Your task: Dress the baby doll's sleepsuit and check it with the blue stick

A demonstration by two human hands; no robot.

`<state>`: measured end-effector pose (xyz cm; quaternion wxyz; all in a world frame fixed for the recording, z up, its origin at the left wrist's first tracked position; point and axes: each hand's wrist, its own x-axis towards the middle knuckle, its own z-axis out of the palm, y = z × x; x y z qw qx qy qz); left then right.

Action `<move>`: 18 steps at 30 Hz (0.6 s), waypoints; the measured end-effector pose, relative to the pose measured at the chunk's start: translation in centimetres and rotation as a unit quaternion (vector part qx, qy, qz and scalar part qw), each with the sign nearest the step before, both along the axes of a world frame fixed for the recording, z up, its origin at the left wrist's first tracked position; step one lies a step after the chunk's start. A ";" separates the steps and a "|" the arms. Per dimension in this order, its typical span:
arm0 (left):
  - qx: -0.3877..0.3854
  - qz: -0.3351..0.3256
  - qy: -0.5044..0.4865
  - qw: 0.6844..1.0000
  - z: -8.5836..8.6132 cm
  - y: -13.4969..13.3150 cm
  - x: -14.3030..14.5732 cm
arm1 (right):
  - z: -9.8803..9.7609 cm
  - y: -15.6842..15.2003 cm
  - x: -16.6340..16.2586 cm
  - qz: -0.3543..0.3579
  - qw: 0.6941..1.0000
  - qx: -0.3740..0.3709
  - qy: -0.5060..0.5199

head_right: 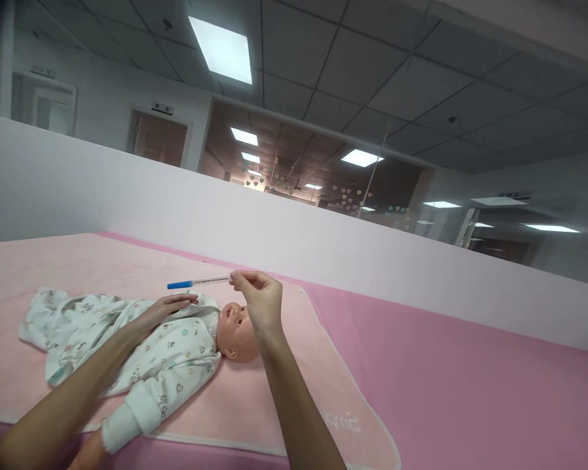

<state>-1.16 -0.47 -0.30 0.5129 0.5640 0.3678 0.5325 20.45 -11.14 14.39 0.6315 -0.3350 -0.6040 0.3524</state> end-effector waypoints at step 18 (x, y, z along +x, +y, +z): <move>0.028 -0.028 0.053 0.998 -0.6 0.7 -0.1 | -16.9 -3.5 9.5 -0.232 0.953 -0.157 -0.113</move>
